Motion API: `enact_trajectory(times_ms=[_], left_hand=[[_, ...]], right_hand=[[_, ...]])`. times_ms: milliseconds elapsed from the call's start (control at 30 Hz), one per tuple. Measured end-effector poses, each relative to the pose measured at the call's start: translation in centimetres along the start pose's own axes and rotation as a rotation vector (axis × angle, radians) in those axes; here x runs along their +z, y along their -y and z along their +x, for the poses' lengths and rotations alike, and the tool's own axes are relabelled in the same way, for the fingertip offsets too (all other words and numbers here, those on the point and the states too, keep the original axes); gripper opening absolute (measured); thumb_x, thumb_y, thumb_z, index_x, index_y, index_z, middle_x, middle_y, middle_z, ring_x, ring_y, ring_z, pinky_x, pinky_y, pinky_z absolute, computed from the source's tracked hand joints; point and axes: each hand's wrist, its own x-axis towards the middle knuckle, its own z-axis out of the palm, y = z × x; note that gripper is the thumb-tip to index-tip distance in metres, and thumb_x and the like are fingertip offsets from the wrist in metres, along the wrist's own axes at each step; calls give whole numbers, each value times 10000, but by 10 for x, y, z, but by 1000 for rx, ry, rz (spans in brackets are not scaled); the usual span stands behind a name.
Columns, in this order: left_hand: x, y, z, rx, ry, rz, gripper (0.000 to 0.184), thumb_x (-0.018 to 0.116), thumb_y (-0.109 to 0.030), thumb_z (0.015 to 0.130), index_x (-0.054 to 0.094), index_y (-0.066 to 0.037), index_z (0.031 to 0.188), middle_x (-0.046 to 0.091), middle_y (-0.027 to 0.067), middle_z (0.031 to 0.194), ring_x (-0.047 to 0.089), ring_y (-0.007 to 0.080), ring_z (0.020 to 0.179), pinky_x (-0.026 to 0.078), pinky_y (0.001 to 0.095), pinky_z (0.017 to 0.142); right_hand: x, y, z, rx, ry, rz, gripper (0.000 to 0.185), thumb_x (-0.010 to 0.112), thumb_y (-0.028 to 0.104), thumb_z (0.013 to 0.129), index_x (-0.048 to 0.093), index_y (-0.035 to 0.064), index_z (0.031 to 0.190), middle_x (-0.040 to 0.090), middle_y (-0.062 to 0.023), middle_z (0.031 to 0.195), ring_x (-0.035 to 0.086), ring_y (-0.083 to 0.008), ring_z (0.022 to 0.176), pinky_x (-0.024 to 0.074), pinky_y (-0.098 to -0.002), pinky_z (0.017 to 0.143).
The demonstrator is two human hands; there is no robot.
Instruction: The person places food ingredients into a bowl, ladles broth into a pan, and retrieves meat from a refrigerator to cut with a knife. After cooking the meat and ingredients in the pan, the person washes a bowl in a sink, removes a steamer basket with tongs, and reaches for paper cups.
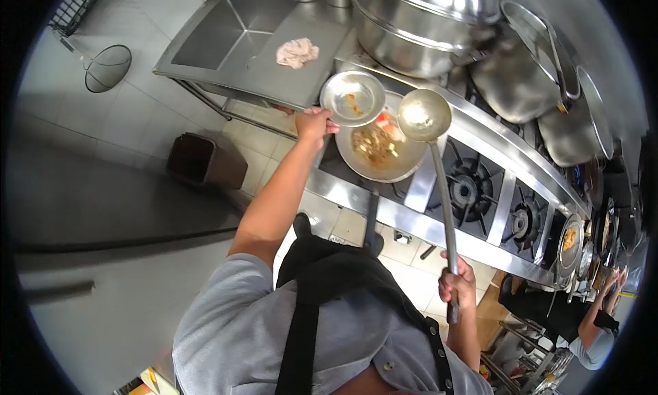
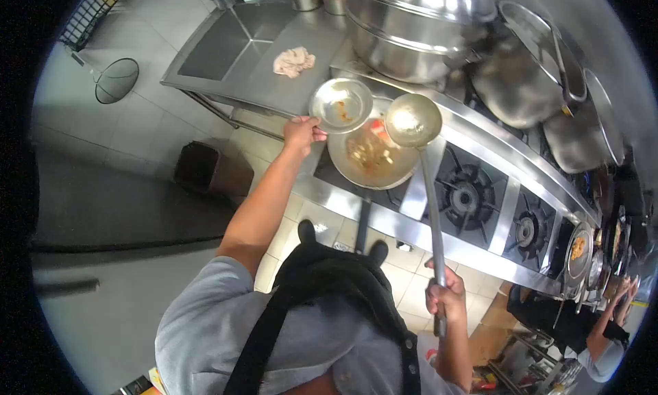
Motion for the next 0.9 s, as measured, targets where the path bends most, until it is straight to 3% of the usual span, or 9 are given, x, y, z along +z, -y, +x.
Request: enact_trajectory(times_ms=[133, 267, 400, 633, 767, 900], left_hand=[[-68, -45, 24, 7, 60, -68, 151, 603, -38, 784, 495, 30, 866, 539, 85, 680, 564, 181, 516, 525, 293, 463], [-134, -91, 58, 49, 33, -86, 141, 598, -39, 784, 496, 24, 858, 539, 80, 679, 560, 174, 521, 526, 286, 470], [-170, -124, 107, 93, -31, -106, 134, 593, -40, 787, 496, 24, 856, 541, 82, 682, 565, 178, 533, 525, 282, 480], [-200, -167, 162, 108, -130, -70, 131, 587, -55, 788, 500, 17, 854, 543, 86, 696, 575, 186, 557, 521, 273, 501], [-251, -194, 195, 174, -195, -59, 164, 588, -24, 773, 461, 32, 859, 545, 110, 663, 585, 203, 523, 529, 302, 464], [-293, -211, 226, 157, -290, -40, 160, 588, -22, 769, 454, 24, 845, 551, 117, 676, 580, 200, 502, 530, 304, 455]], right_hand=[[57, -27, 23, -79, 289, 484, 514, 567, 15, 751, 343, -74, 1205, 414, -52, 495, 393, -146, 316, 324, -272, 289], [138, -44, 56, -82, 375, 627, 508, 536, 15, 777, 328, -71, 1232, 420, -57, 523, 414, -142, 348, 352, -275, 308], [194, -30, 81, -51, 297, 454, 503, 568, 6, 747, 387, -68, 1211, 400, -49, 506, 396, -141, 335, 296, -259, 306], [234, -7, 177, -32, 350, 429, 529, 561, -2, 727, 411, -22, 1233, 400, -49, 513, 401, -138, 352, 310, -253, 322], [266, 19, 234, -44, 382, 297, 516, 544, 8, 737, 431, -8, 1240, 424, -42, 533, 423, -122, 372, 325, -235, 345], [310, 50, 293, -100, 259, -208, 509, 546, -23, 769, 424, -7, 1262, 505, -23, 615, 478, -99, 426, 396, -219, 424]])
